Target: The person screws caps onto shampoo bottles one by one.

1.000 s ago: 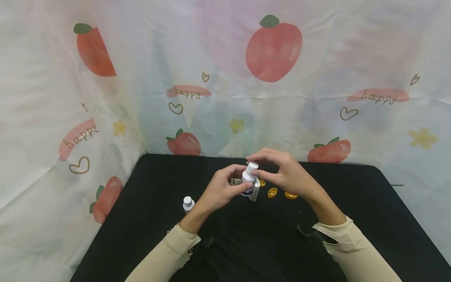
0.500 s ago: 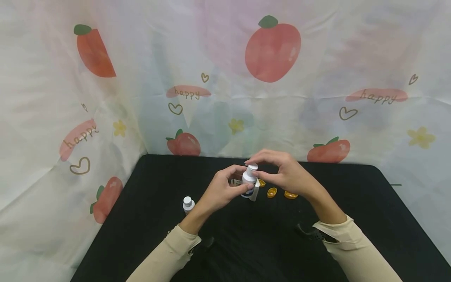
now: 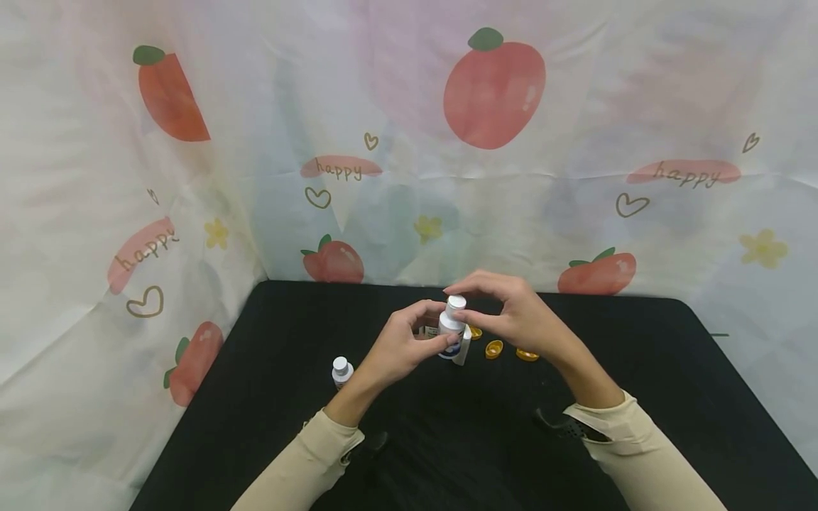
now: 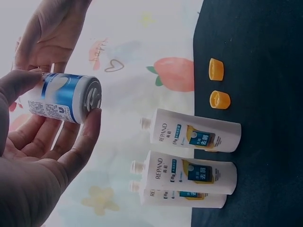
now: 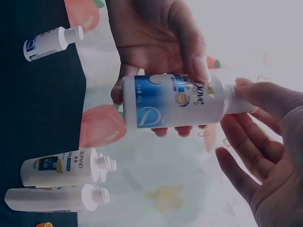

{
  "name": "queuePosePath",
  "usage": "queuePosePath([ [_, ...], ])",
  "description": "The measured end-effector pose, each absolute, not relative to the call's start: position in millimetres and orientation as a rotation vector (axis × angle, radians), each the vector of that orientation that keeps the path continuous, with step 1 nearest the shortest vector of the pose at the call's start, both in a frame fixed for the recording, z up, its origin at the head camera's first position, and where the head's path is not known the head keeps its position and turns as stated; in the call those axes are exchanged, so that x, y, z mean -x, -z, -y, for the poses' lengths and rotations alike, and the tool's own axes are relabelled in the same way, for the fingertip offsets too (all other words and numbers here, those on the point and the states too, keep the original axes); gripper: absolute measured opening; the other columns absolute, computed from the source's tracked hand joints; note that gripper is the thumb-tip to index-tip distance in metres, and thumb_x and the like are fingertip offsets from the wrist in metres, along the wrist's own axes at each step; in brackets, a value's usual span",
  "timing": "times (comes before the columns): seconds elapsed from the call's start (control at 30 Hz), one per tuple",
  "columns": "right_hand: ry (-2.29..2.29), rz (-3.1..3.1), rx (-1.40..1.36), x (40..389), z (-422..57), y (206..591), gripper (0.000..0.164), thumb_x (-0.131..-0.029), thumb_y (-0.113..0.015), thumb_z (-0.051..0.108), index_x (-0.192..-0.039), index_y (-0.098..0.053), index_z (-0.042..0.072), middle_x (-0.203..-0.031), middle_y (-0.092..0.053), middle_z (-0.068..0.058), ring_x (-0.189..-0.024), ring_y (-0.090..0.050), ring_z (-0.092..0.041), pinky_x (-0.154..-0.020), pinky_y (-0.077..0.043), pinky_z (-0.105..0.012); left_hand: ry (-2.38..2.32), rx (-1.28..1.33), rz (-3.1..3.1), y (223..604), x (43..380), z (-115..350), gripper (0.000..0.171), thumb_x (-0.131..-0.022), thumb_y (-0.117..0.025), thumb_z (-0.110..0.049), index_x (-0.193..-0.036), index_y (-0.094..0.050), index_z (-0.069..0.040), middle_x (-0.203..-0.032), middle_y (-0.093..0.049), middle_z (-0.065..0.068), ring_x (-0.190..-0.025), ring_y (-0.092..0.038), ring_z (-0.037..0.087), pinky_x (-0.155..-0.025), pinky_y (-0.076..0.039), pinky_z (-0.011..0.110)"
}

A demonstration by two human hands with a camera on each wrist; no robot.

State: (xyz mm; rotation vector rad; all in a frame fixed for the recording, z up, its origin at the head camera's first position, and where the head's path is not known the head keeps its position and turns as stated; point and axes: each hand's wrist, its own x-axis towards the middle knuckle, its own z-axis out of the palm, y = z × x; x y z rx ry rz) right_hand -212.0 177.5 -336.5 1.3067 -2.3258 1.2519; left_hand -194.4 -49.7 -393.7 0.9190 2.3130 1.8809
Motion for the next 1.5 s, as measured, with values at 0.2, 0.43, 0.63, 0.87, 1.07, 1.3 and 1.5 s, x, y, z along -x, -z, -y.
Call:
queuePosePath([
  [0.2,-1.282,2.312,-1.29,211,-176,337,0.038,-0.086,-0.081,0.004,-0.119,-0.07,0.02,-0.109,-0.068,0.006,-0.098,-0.065,-0.01,-0.085,-0.054,-0.025,-1.89,-0.901,-2.295,393,194,50,0.041,-0.092,-0.077,-0.013,-0.13,-0.063,-0.006,-0.123,-0.068,0.009,-0.11,-0.067,0.023,-0.088,-0.057,0.029],
  [0.43,-1.266,2.335,-1.296,210,-181,337,0.041,-0.089,-0.078,0.003,-0.125,-0.07,0.019,-0.115,-0.069,0.007,-0.103,-0.062,-0.011,-0.086,-0.053,-0.025,-1.877,-0.9,-2.335,394,195,51,0.041,-0.092,-0.077,-0.014,-0.129,-0.063,-0.005,-0.12,-0.07,0.01,-0.109,-0.068,0.023,-0.089,-0.057,0.03],
  [0.63,-1.3,2.341,-1.277,209,-181,339,0.041,-0.088,-0.078,0.001,-0.126,-0.071,0.016,-0.116,-0.07,0.003,-0.102,-0.063,-0.016,-0.086,-0.053,-0.026,-1.876,-0.9,-2.338,396,195,51,0.041,-0.092,-0.077,-0.014,-0.13,-0.063,-0.006,-0.12,-0.07,0.01,-0.11,-0.068,0.023,-0.093,-0.056,0.048],
  [0.87,-1.341,2.338,-1.222,209,-176,340,0.035,-0.086,-0.081,0.005,-0.117,-0.072,0.018,-0.11,-0.07,0.005,-0.101,-0.066,-0.011,-0.087,-0.054,-0.026,-1.899,-0.908,-2.316,396,195,51,0.04,-0.092,-0.077,-0.013,-0.129,-0.063,-0.006,-0.118,-0.07,0.009,-0.109,-0.068,0.027,-0.089,-0.057,0.032],
  [1.07,-1.382,2.396,-1.13,208,-173,342,0.029,-0.085,-0.083,0.013,-0.11,-0.07,0.022,-0.107,-0.07,0.008,-0.103,-0.067,-0.011,-0.09,-0.053,-0.03,-1.901,-0.923,-2.31,397,194,50,0.04,-0.092,-0.077,-0.012,-0.129,-0.064,-0.007,-0.12,-0.069,0.009,-0.107,-0.068,0.025,-0.087,-0.056,0.028],
  [1.3,-1.371,2.42,-1.077,207,-170,343,0.031,-0.085,-0.084,0.016,-0.111,-0.07,0.022,-0.108,-0.069,0.008,-0.105,-0.066,-0.011,-0.093,-0.052,-0.03,-1.906,-0.919,-2.34,398,194,47,0.038,-0.092,-0.077,-0.013,-0.128,-0.065,-0.008,-0.118,-0.071,0.009,-0.104,-0.068,0.026,-0.085,-0.056,0.03],
  [1.5,-1.376,2.43,-1.065,207,-166,344,0.028,-0.085,-0.084,0.021,-0.11,-0.071,0.023,-0.107,-0.068,0.008,-0.103,-0.063,-0.011,-0.093,-0.05,-0.031,-1.907,-0.906,-2.331,398,193,45,0.036,-0.091,-0.077,-0.013,-0.126,-0.066,-0.009,-0.119,-0.07,0.005,-0.107,-0.068,0.024,-0.084,-0.057,0.029],
])
